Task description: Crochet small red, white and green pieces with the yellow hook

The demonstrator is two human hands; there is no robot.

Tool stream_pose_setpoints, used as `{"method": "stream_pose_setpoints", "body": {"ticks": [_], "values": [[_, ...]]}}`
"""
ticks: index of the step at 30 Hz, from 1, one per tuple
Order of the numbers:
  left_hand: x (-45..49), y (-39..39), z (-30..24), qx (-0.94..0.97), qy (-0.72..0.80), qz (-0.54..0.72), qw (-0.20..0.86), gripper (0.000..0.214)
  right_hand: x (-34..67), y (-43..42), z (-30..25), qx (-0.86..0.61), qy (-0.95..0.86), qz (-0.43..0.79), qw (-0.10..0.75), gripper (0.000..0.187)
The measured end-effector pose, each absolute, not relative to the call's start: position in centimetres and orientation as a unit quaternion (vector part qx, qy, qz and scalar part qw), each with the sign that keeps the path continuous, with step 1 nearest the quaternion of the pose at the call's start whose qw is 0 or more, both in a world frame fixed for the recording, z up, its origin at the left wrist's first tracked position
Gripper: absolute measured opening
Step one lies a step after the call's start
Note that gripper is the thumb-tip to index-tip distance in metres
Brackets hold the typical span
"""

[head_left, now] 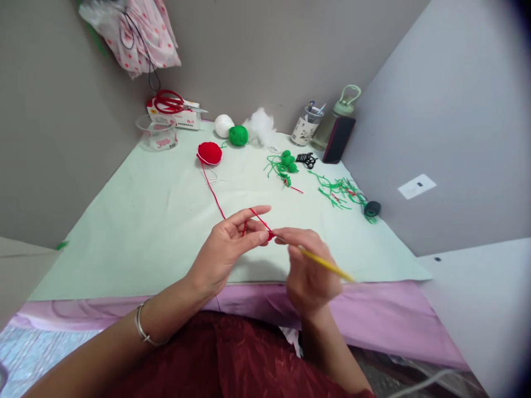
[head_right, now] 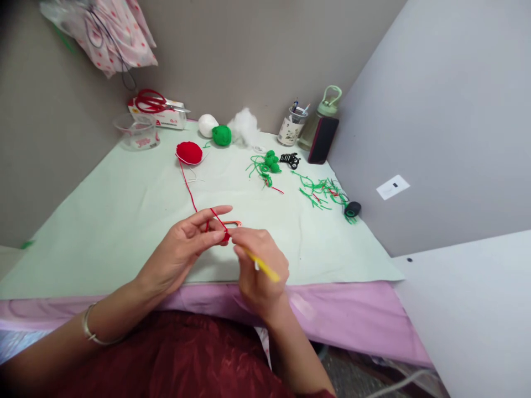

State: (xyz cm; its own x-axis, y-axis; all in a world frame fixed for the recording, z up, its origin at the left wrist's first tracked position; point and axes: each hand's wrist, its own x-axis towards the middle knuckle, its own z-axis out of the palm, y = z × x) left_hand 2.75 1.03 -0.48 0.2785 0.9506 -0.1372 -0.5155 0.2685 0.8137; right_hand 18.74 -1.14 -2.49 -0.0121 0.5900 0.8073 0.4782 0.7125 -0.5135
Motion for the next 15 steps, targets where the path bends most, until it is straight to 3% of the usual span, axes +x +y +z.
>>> {"method": "stream_pose_setpoints", "body": {"ticks": [2,4,10,15], "values": [[2.9,1.0,-0.5,0.316,0.322,0.505,0.735,0.044,18.5,-1.2,-3.1,-0.368,-0.743,-0.052,0.557,0.036],[3.0,1.1,-0.6,0.287,0.309,0.486,0.765,0.045,18.5,-1.2,-3.4,-0.381,-0.731,-0.068,0.563,0.034],[2.8,1.3,-0.4,0.26,0.306,0.478,0.781,0.037,18.7,-0.4,-2.5,-0.366,-0.574,0.242,0.692,0.021],[3.1,0.8,-0.6,0.341,0.304,0.485,0.745,0.032,18.3,-0.3,-2.2,-0.375,-0.612,0.214,0.663,0.018]]}}
